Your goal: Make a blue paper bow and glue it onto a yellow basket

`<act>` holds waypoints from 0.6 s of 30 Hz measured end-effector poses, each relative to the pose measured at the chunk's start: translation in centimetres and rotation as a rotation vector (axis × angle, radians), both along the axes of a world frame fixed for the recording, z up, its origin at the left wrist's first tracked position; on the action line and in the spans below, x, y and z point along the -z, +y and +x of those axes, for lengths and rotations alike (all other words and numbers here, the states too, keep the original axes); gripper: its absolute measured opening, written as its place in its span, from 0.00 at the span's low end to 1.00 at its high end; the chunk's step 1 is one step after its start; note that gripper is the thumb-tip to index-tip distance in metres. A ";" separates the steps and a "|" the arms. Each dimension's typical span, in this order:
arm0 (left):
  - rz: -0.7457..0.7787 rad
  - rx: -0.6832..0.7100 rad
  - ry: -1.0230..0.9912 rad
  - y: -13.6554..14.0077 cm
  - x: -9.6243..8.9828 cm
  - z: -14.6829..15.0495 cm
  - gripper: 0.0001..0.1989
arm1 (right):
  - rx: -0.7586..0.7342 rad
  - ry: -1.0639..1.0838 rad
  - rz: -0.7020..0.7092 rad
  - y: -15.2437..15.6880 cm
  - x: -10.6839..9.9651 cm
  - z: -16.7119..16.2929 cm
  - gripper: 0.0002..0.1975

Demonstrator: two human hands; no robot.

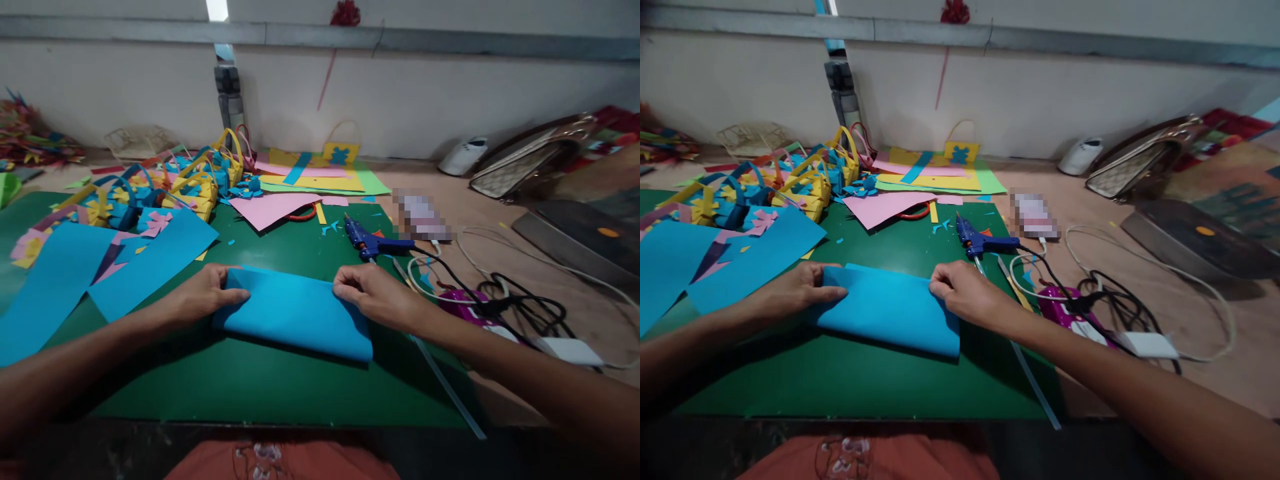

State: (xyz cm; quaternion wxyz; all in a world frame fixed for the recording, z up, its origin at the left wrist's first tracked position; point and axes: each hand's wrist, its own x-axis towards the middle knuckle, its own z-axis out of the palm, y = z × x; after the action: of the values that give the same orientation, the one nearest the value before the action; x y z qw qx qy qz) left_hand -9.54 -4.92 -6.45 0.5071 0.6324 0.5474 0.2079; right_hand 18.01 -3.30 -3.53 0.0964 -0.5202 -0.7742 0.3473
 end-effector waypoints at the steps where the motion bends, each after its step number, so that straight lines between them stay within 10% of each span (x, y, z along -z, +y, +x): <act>1: -0.002 -0.011 -0.019 0.1 -0.1 0.2 0.16 | -0.010 -0.051 0.050 0.2 0.2 -0.1 0.10; 11: 0.913 0.226 0.634 -1.1 0.9 1.0 0.23 | -0.087 -0.308 0.091 0.9 0.7 -0.8 0.09; 18: 0.836 0.676 0.692 -1.8 0.3 4.9 0.25 | -0.110 -0.351 0.095 1.2 0.9 -0.8 0.08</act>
State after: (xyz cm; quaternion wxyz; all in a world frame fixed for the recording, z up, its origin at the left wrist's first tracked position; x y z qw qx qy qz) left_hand -4.67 -6.68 -6.74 0.0491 0.9452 0.3225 0.0165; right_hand 17.17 -2.05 -4.42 -0.0347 -0.5246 -0.8220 0.2190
